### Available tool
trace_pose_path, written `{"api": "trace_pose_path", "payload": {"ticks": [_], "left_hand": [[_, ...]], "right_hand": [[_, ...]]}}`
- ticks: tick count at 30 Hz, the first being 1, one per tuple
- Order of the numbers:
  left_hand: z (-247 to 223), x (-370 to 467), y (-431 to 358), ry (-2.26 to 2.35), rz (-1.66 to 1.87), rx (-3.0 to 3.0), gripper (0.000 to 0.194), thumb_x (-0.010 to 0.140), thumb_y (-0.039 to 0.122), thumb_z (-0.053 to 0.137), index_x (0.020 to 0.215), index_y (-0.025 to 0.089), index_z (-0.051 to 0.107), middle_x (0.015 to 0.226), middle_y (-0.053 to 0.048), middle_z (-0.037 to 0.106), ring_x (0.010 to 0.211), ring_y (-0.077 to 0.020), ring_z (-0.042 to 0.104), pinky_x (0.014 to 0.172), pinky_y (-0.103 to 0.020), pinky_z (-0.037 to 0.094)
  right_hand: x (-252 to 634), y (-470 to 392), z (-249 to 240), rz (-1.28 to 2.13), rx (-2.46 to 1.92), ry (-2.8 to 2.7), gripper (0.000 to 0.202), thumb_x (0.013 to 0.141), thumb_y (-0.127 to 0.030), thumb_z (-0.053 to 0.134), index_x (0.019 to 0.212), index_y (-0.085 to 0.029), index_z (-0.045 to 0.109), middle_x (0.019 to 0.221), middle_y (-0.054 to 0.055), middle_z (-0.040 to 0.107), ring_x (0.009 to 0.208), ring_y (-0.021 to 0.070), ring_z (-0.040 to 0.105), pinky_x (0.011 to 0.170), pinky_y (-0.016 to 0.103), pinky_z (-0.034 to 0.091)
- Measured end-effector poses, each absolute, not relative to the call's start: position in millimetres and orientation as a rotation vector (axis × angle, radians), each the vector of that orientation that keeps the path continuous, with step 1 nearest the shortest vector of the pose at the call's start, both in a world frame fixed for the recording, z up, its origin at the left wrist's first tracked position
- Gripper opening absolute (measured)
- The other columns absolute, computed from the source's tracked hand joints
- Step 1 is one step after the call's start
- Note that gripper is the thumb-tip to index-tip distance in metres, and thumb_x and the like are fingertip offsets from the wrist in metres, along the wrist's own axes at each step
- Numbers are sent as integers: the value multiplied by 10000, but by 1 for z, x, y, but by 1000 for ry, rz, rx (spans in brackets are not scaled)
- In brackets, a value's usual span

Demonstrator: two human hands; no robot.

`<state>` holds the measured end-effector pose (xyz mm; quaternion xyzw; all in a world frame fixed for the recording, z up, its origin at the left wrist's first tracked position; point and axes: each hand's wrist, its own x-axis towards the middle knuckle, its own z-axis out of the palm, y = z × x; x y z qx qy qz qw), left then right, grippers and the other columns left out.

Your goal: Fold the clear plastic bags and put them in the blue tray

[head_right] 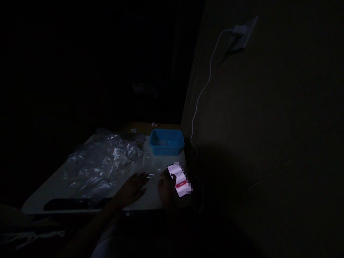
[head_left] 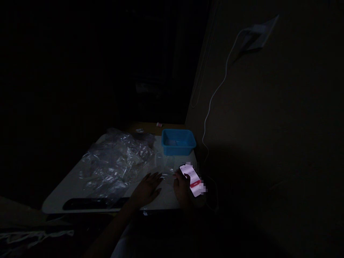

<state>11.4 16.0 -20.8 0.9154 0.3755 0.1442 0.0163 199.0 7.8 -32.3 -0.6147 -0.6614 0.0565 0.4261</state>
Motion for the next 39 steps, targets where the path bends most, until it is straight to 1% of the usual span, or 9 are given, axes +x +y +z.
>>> {"api": "trace_pose_path", "payload": {"ticks": [5,11,18,23,26,30,36,39], "left_hand": [[-22,11,16,1172,421,2844,434,853,349,339,1265,218,379,1346,-57,371,1234,-218,319,1007,-454,263],[-21,12,16,1178,425,2837,426,849,345,350,1251,214,397,1335,-58,388,1226,-221,332,1004,-448,271],[-17,13,15,1184,415,2834,425,850,343,349,1251,210,396,1333,-62,390,1225,-223,334,1001,-451,277],[-18,12,15,1186,426,2828,430,846,337,359,1257,214,388,1333,-64,390,1222,-221,339,1002,-453,274],[-19,12,16,1186,421,2827,434,844,340,363,1261,221,383,1338,-58,384,1227,-219,332,1007,-448,267],[-20,12,16,1182,436,2817,430,847,345,358,1260,229,385,1333,-53,392,1226,-218,333,1008,-450,266],[-20,11,15,1168,482,2805,430,850,348,353,1261,227,387,1328,-56,398,1222,-222,339,1006,-454,267],[-21,11,16,1167,476,2814,432,851,352,349,1264,229,382,1332,-56,393,1224,-221,337,1007,-455,264]], "right_hand": [[200,8,-32,171,-1569,-1603,334,700,-72,359,910,-182,594,860,49,675,875,182,593,893,374,292],[200,7,-34,149,-1530,-1637,374,703,-55,347,984,-159,569,919,68,666,937,185,576,930,387,252],[199,8,-33,138,-1578,-1603,371,692,-44,348,951,-163,585,905,72,669,923,184,579,913,389,269],[200,8,-34,129,-1516,-1717,412,668,-29,353,981,-173,577,1001,74,641,1050,181,515,927,387,264],[199,8,-34,135,-1547,-1690,387,677,-37,350,957,-170,583,982,77,647,1027,187,530,924,395,265],[199,10,-36,131,-1573,-1627,405,682,-35,340,987,-171,569,933,70,662,977,181,557,914,391,276],[199,8,-35,114,-1500,-1720,443,677,-24,340,1046,-162,542,994,70,644,1043,174,518,918,368,281],[199,8,-33,124,-1531,-1726,435,671,-26,349,1039,-159,540,980,72,647,1011,180,538,910,374,280]]}}
